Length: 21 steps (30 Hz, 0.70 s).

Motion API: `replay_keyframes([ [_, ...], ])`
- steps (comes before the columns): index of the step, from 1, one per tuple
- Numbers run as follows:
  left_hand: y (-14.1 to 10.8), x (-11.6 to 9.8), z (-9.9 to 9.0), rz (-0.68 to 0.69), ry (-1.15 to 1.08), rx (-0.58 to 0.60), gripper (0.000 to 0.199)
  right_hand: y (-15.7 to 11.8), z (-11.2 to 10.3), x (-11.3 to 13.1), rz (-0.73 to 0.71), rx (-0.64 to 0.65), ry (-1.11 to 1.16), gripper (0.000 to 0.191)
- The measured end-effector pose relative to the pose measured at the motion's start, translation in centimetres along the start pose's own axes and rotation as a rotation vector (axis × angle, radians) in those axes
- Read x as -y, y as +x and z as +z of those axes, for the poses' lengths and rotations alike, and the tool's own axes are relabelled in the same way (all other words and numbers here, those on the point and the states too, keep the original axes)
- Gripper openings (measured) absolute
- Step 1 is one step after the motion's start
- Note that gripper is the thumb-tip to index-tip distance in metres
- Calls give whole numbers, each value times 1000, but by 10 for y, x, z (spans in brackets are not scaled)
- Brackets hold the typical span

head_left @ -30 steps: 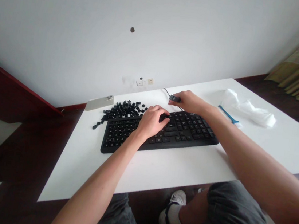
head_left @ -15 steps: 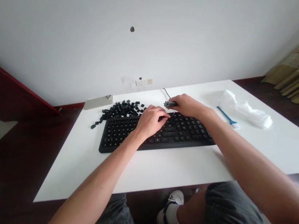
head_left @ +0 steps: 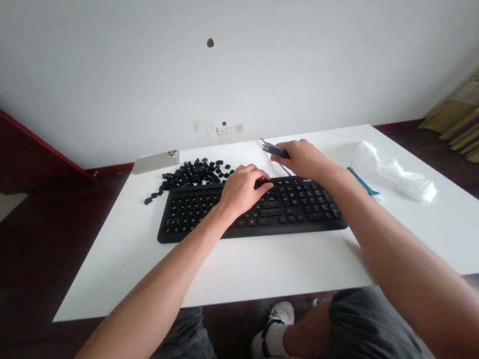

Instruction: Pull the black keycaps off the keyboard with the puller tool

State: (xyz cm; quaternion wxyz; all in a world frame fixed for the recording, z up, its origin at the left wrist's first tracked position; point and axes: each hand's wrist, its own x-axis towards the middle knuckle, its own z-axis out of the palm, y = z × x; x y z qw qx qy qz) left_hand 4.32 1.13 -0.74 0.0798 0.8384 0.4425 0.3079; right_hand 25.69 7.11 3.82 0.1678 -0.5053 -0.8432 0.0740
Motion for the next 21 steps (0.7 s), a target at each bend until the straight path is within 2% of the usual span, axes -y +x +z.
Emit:
replay_keyframes([
  [5, 1, 1, -1, -105, -113, -67, 26, -1, 8, 16, -90, -74, 121, 27],
  [9, 2, 2, -3, -202, -181, -81, 21, -3, 6, 22, -51, -128, 324, 31],
  [13, 1, 2, -3, -227, -149, -94, 17, -4, 7, 26, 17, -76, 574, 34],
  [16, 1, 3, -3, -208, -89, -84, 22, -4, 11, 31, 49, -41, 727, 48],
  [18, 0, 4, -3, -199, -63, -89, 24, -4, 12, 32, 65, -20, 773, 58],
  [21, 0, 4, -5, -213, -55, -116, 23, -5, 7, 28, 78, 36, 711, 66],
])
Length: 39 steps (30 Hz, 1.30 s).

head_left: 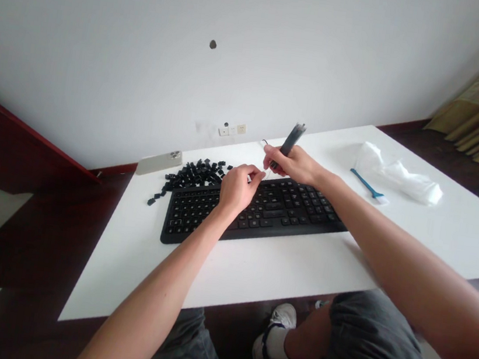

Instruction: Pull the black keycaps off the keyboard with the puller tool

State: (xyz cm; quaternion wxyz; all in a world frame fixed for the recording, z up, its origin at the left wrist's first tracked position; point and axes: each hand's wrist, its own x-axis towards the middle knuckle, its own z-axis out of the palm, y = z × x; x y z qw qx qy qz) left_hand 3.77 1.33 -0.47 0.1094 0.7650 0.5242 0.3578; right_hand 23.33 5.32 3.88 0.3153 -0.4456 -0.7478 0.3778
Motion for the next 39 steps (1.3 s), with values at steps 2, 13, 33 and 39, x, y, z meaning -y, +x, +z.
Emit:
replay_keyframes([
  [2, 0, -1, -2, -13, -5, -15, 22, -1, -8, 1, -3, 59, -81, 63],
  [13, -1, 0, 0, 82, -67, 86, 10, 0, -48, -8, -51, 221, -282, 30],
  [33, -3, 2, 10, 176, -26, 175, 5, 4, -48, -21, -36, 365, -397, 32],
  [39, -3, 3, 11, 175, -32, 183, 6, 6, -44, -25, 5, 334, -461, 33],
])
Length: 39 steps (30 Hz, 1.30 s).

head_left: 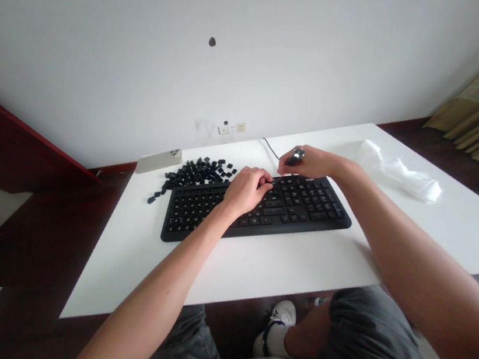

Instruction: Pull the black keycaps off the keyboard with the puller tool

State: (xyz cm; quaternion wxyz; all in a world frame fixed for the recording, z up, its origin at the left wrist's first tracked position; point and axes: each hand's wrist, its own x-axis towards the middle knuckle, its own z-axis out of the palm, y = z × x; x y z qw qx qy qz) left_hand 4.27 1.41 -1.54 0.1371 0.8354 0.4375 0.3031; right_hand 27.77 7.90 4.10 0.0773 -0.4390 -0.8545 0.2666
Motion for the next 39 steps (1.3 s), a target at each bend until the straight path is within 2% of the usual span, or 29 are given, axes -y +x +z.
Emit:
replay_keyframes([
  [3, 0, 0, 0, 1, 6, 1, 6, 1, 2, 4, 37, -1, -128, 32],
  [6, 0, -1, -1, -3, 18, 6, 6, 2, 3, 10, -18, -14, -240, 29],
  [16, 2, -6, -5, -22, 119, 5, 4, -4, 5, 31, 32, -65, -332, 19],
  [25, 3, -14, -8, 61, 344, 76, 17, -8, 4, 39, 51, -63, -332, 19],
  [31, 5, -13, -5, 77, 361, 109, 18, -10, 12, 48, 129, -97, -406, 24],
  [39, 3, -12, -4, 77, 354, 103, 19, -4, 11, 37, 93, -37, -293, 23],
])
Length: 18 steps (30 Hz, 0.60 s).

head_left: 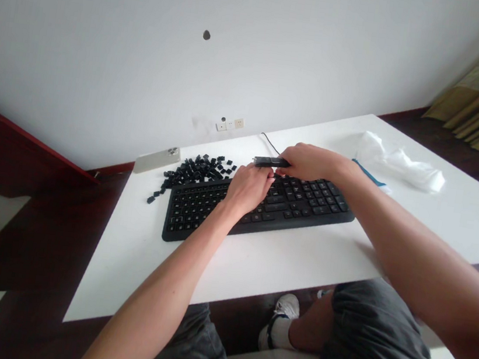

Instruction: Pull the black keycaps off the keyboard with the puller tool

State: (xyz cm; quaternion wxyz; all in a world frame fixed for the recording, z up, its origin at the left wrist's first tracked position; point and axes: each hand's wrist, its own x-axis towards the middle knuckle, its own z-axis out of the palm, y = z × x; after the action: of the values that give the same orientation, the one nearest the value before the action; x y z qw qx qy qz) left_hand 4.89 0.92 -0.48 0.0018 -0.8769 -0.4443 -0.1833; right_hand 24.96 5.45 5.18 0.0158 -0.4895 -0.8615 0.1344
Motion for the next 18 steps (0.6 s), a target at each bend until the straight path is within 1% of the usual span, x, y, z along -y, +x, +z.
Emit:
replay_keyframes([
  [5, 1, 0, 1, -4, -5, 4, 21, -1, 2, 1, -21, -64, 65, 28],
  [9, 2, 0, 0, -16, -27, 2, 19, 1, 3, 1, 23, -39, 27, 30],
  [12, 1, -1, -1, -20, -22, 3, 19, 1, 4, 3, 56, -50, -4, 29],
  [15, 1, -1, -2, -24, -1, 12, 21, -1, 2, 6, 32, -64, -4, 27],
  [18, 1, -2, -2, -36, 11, 14, 24, -1, 1, 6, 4, -36, 53, 24],
])
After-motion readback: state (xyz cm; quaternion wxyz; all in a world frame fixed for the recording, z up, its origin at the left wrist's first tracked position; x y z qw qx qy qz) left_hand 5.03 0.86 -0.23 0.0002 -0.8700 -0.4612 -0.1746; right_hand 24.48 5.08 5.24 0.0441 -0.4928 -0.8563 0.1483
